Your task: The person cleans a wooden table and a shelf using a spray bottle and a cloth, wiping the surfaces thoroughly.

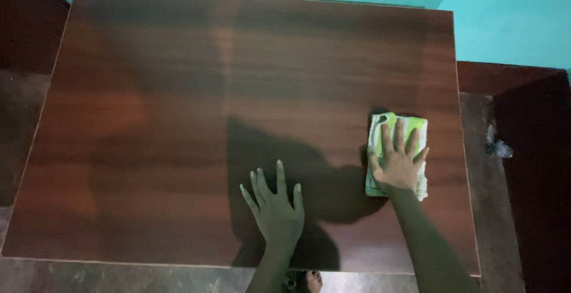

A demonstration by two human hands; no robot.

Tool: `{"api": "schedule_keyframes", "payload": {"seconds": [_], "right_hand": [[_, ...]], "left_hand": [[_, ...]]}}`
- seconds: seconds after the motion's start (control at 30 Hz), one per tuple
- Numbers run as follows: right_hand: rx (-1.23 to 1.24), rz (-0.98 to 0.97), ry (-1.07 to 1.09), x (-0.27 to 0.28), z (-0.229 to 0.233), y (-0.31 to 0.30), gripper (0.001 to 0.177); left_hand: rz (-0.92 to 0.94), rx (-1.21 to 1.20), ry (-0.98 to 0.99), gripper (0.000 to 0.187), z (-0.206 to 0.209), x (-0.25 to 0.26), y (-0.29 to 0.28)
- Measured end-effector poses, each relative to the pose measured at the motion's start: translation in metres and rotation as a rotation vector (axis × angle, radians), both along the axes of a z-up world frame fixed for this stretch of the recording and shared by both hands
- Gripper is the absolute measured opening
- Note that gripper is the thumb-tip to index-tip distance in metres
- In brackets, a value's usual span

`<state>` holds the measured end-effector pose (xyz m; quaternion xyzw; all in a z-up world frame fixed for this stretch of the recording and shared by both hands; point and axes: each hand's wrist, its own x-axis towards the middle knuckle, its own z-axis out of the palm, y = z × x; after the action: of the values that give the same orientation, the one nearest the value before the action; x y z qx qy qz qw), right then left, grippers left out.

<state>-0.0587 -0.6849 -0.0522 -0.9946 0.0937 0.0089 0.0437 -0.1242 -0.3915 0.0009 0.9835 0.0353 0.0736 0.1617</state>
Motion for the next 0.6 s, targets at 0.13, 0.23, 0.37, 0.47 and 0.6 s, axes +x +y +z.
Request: {"api": "schedule_keyframes", "payload": {"seconds": [0.13, 0.23, 0.37, 0.47, 0.6], "right_hand": [[-0.007, 0.024, 0.038, 0.010, 0.007, 0.013, 0.082], [0.034, 0.049, -0.003, 0.015, 0.011, 0.026, 0.080], [0.043, 0.106, -0.010, 0.024, 0.009, 0.038, 0.074], [0.014, 0.169, 0.008, 0.035, 0.005, 0.049, 0.072], [0.086, 0.235, 0.011, 0.037, 0.012, 0.066, 0.075]], "left_hand": [[0.009, 0.004, -0.052, 0.064, 0.003, 0.017, 0.004], [0.032, -0.017, -0.044, 0.062, 0.005, 0.029, 0.011], [0.054, 0.023, -0.047, 0.060, 0.002, 0.045, 0.020], [0.067, 0.058, -0.069, 0.058, -0.002, 0.054, 0.026], [0.066, 0.020, -0.034, 0.056, -0.004, 0.066, 0.034]]}}
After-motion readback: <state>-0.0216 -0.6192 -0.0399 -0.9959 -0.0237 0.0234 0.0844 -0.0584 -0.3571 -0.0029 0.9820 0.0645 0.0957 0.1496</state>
